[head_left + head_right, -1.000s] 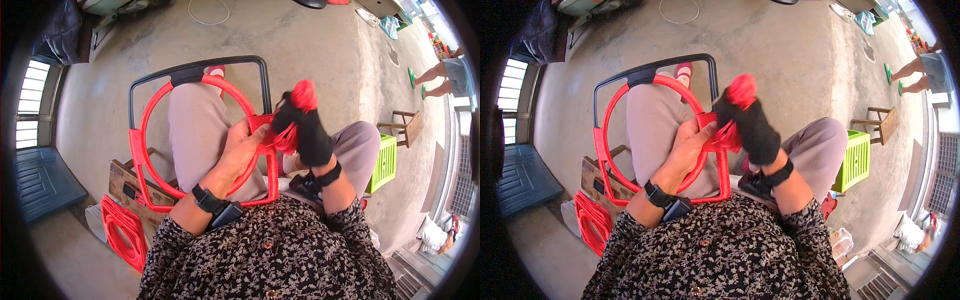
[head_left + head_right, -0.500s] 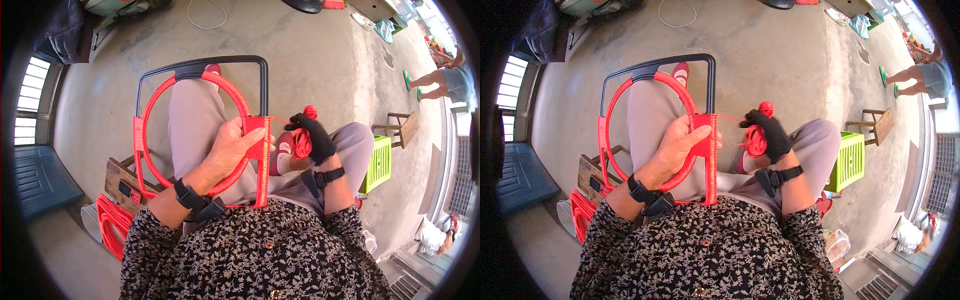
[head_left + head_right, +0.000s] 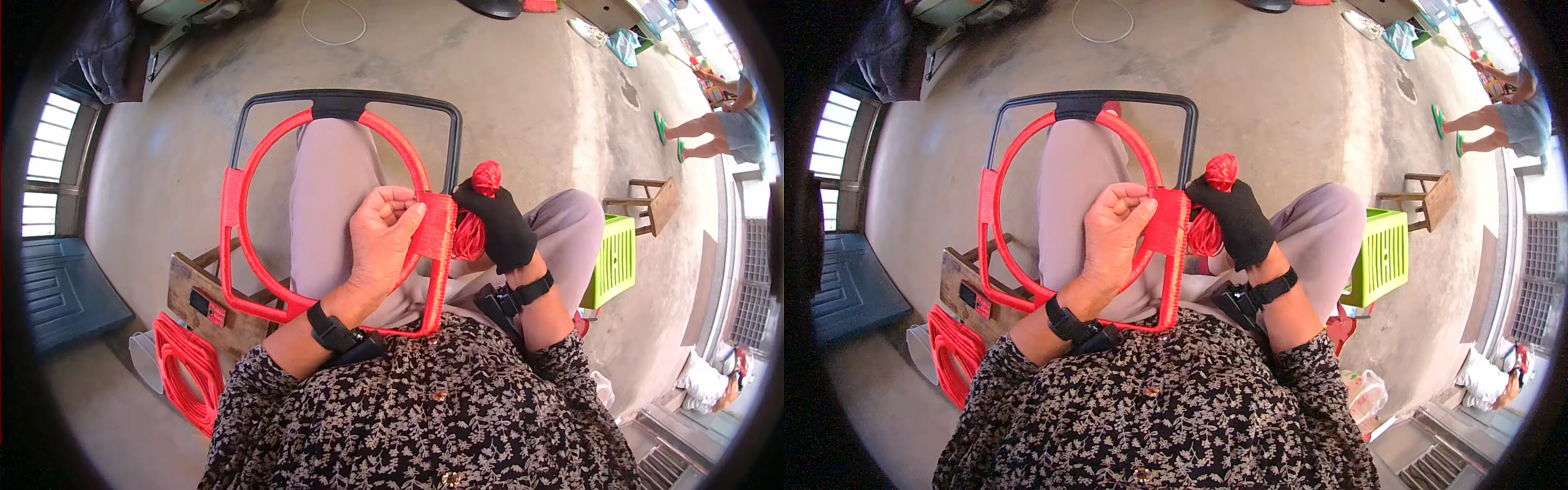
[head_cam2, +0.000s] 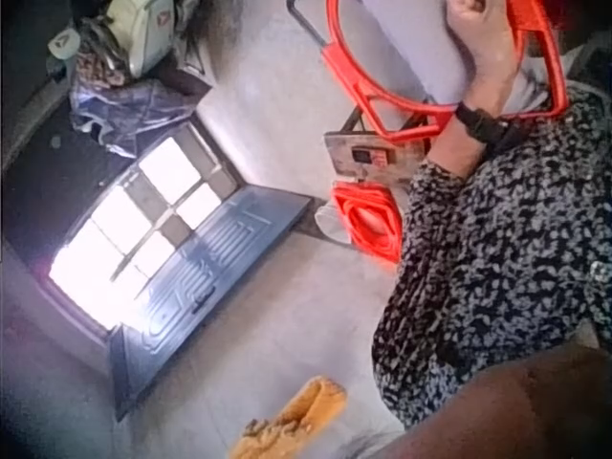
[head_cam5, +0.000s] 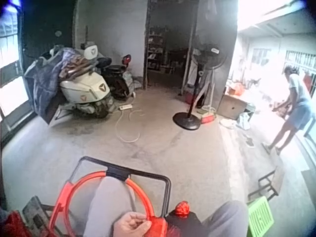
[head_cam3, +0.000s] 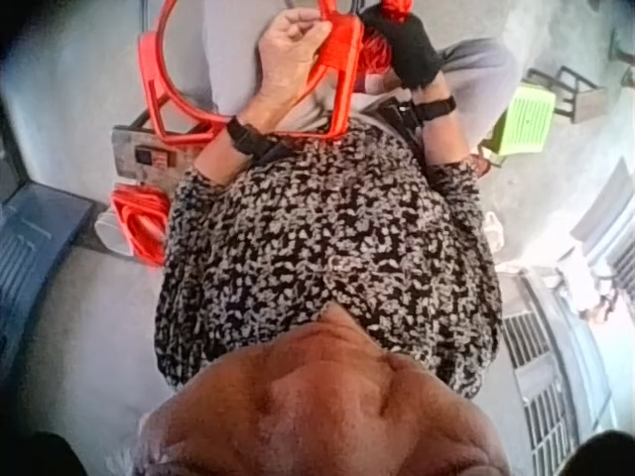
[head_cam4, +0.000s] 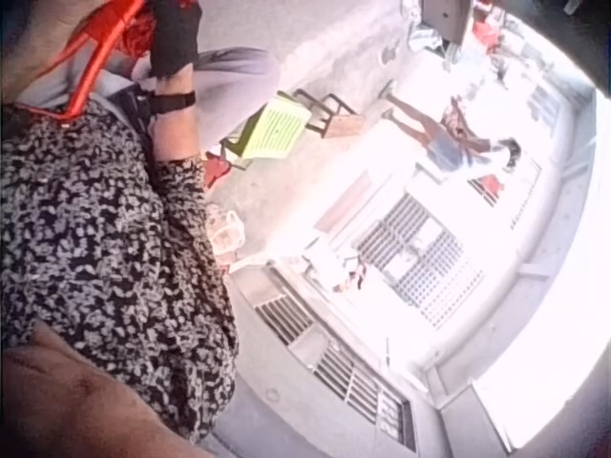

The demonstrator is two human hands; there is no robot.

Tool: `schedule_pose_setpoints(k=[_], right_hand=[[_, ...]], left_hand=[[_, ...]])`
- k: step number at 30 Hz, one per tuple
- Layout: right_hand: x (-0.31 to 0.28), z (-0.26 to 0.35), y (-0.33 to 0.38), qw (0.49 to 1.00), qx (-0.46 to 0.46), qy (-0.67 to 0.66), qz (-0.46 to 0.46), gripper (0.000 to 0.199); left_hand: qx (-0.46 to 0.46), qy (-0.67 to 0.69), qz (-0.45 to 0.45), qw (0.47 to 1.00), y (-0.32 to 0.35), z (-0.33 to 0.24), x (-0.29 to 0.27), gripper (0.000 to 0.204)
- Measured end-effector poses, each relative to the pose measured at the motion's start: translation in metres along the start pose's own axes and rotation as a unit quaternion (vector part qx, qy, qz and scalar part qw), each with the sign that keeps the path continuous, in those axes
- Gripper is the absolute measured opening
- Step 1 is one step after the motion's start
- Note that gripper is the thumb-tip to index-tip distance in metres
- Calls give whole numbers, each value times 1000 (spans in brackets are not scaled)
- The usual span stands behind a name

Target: The person is wrapping a red plastic cord around the perimeter of a circular red and black frame, likely as part of furniture or object manufacturing.

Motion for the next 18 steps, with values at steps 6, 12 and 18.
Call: schedule_pose_setpoints(k=[6,12,18], right_hand=[[-5,-7,-2,988,-99,114,36,20],[-5,-13,-8,1000,-4,17,8,21],[-5,-12,-8,1000,-8,25,11,21]], left_hand=[[37,-104,-7,994,-1,1,-3,18],[70,-192,-13,979,0,-6,-1,19],[78,-228,24,970,-6,-10,0,17]])
Point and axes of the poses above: each hand's wrist, its own y-axis away from the middle knuckle, its own x-axis out of the palm, z = x × y, the point moved 1 cm from there along -y, towards the middle knuckle, and after that the axes turned 3 degrees about -y, right-handed, at the moved point
